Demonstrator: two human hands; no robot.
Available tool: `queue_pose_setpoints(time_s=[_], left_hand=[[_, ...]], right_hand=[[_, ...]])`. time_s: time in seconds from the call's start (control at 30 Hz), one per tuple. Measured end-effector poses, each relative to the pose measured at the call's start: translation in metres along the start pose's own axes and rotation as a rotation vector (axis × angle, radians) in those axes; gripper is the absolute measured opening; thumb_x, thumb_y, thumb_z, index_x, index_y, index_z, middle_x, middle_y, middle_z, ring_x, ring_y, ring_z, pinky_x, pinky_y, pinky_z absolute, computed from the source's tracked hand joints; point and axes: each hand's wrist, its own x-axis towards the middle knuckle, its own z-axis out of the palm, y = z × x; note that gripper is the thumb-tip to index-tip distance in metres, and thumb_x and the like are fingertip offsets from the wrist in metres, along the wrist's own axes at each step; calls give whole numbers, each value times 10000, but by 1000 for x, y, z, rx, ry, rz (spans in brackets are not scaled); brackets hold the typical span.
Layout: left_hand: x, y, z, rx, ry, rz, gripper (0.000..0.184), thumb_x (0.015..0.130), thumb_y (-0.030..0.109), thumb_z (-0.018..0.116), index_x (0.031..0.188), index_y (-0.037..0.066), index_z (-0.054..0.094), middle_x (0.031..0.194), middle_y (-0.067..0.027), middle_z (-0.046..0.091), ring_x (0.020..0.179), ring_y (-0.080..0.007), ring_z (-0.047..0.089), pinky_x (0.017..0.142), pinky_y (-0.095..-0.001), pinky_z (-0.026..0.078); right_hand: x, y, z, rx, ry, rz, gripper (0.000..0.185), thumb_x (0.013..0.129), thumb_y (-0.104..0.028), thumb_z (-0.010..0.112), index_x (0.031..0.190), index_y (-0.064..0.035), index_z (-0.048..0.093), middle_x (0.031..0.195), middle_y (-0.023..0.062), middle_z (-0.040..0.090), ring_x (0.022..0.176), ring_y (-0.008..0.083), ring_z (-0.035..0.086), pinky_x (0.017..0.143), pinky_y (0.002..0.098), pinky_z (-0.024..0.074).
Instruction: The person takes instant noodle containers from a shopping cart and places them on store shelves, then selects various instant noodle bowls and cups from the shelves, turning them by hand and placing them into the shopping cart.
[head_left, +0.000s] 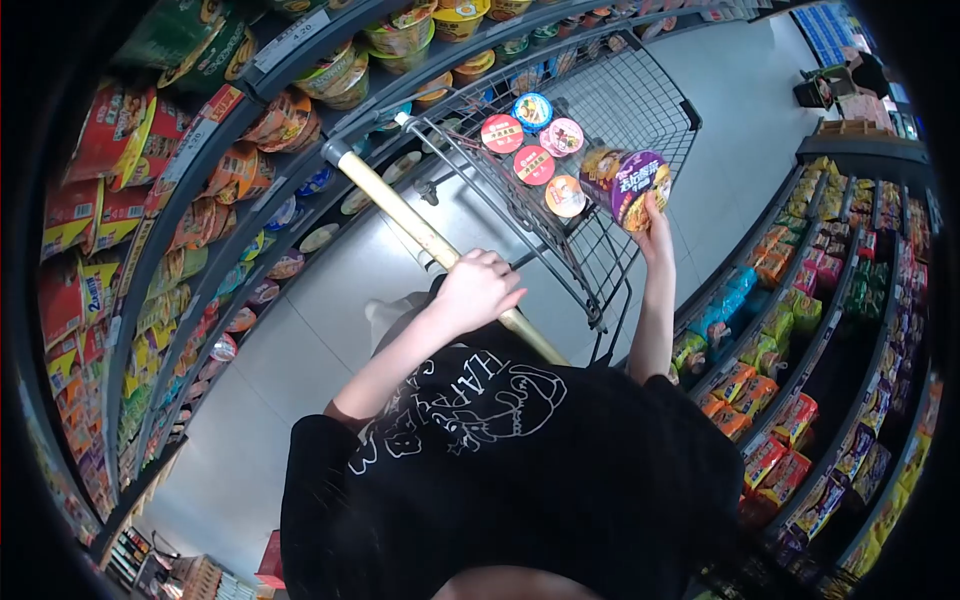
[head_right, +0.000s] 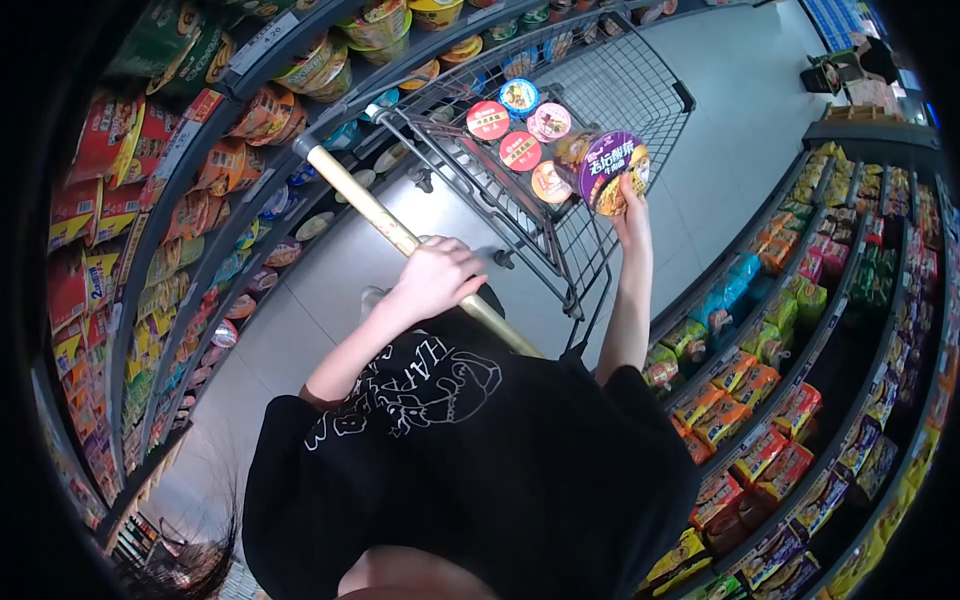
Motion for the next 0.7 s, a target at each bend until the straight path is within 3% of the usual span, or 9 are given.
queue_pose_setpoints(time_s=[0.07,0.1,0.2,0.27,0.33,0.5,0.6,0.7], left_hand=[[-1,0,6,154,59,88,195,755,276,556,750,91,619,648,-36,582,683,-204,576,629,-335,435],[0,-2,9,120,99,69,308,764,303,527,570,78,607,529,-70,558,556,-236,567,584,-334,451],[2,-1,11,99,105,-12,323,747,297,544,521,72,595,453,-89,518,465,-268,537,532,-341,448],[3,3,13,98,131,-32,314,729,287,561,502,73,589,439,-98,509,447,-275,527,557,-344,444],[5,10,18,151,227,-171,321,733,267,572,475,76,570,436,-89,508,434,-261,515,570,-344,427],[4,18,28,114,408,-296,284,731,300,586,547,90,636,449,-71,537,475,-235,524,705,-320,387],[-2,20,31,144,538,-302,284,742,295,570,559,89,640,471,-67,556,516,-219,544,760,-311,374],[-7,19,32,119,586,-377,272,739,299,566,586,90,649,493,-72,566,558,-219,559,819,-310,359]], right_hand=[[20,22,-12,35,142,32,473,817,-247,577,1155,30,396,1065,137,531,922,238,567,731,393,510],[32,37,-24,45,174,55,483,809,-236,589,1172,13,391,1070,134,529,924,245,565,716,406,514],[45,77,-46,120,210,31,472,797,-203,603,1191,-45,398,1061,123,537,905,248,574,662,414,528],[26,76,-27,72,240,-18,510,804,-279,591,1189,-22,376,1029,107,552,867,226,590,656,383,531],[22,73,-22,-129,259,-39,486,799,-247,600,1171,-15,390,1011,106,557,838,208,597,613,348,536],[25,78,-9,-9,212,-79,440,740,-181,669,1085,8,471,938,118,584,739,201,617,557,335,540],[30,91,-17,-45,186,-27,462,742,-210,669,1107,-16,461,951,114,581,777,220,612,599,389,536],[22,103,-13,85,35,140,542,743,-270,664,1173,-66,405,1045,127,539,903,283,568,696,526,488]])
